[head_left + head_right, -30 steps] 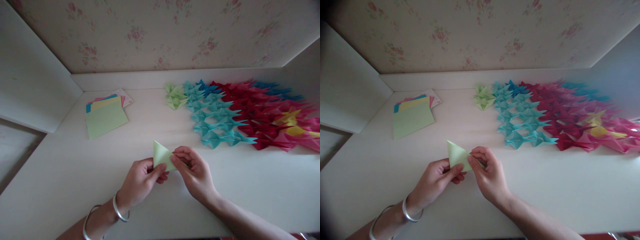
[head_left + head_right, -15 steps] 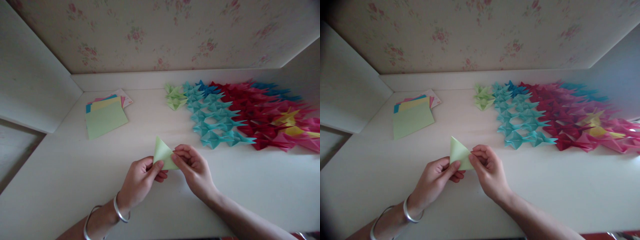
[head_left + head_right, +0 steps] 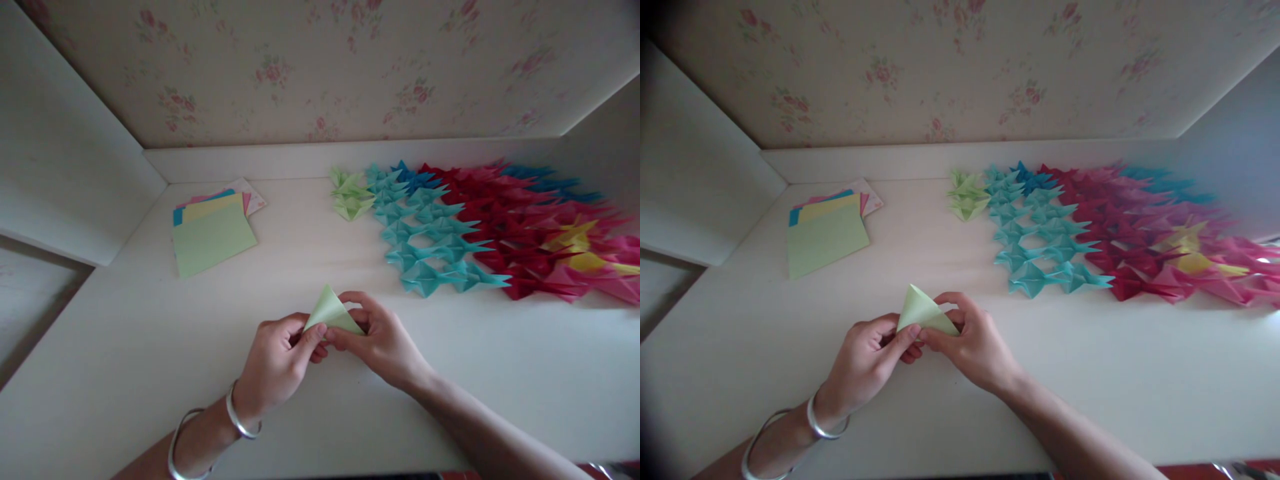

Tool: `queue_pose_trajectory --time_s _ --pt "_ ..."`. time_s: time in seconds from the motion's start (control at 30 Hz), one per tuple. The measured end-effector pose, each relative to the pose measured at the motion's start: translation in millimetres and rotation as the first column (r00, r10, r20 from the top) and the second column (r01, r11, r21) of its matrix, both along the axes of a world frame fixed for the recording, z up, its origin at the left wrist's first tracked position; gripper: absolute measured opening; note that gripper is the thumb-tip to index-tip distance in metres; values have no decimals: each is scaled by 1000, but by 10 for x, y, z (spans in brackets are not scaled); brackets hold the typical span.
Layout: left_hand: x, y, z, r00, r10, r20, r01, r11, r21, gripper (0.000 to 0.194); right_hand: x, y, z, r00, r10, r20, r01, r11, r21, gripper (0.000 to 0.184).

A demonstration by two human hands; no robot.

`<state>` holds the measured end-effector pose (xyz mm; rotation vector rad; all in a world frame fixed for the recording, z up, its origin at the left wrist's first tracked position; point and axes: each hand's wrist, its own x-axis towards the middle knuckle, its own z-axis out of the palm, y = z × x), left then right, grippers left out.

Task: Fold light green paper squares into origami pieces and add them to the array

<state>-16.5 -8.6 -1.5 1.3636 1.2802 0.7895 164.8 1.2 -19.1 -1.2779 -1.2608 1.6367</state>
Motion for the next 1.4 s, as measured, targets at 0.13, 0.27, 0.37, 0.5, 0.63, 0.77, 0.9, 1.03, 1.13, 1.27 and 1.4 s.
queue_pose_trajectory --time_s 0.13,0.27,0.37,0.5,0.63,0.77,0.9,1.03,1.13,1.27,1.4 --pt "-13 -1 4 999 2 -37 -3 1000 -13 26 20 24 16 1000 5 5 -5 999 -47 41" --pt "-49 40 17 997 70 -13 -70 997 -39 26 56 69 86 998 -49 -47 44 995 -93 36" --pt "-68 83 12 995 98 22 -97 994 -50 25 80 104 108 995 -76 -68 69 992 -104 36" --pt "-75 112 -4 987 147 62 -143 988 -56 24 107 131 79 988 -105 -109 92 989 -118 38" --pt "-75 120 -4 970 233 63 -233 972 -21 23 114 121 75 989 -101 -111 85 987 -135 37" --pt "-85 142 20 952 304 42 -303 953 -9 27 105 105 101 993 -80 -92 65 986 -152 37" --pt "-132 171 61 931 364 35 -363 932 -16 28 113 118 95 993 -90 -78 78 986 -145 36" --pt "-169 177 75 959 279 48 -276 959 -55 26 125 134 88 974 -212 -82 211 977 -18 31" --pt "-143 159 48 988 116 97 -101 984 -149 29 117 119 106 961 -224 -161 235 971 50 32" --pt "-81 122 2 997 -27 68 37 988 -151 32 63 63 115 983 1 -182 10 998 58 25" --pt "-77 94 -31 990 63 -124 -49 993 110 19 -16 22 79 991 5 -131 0 999 34 27"
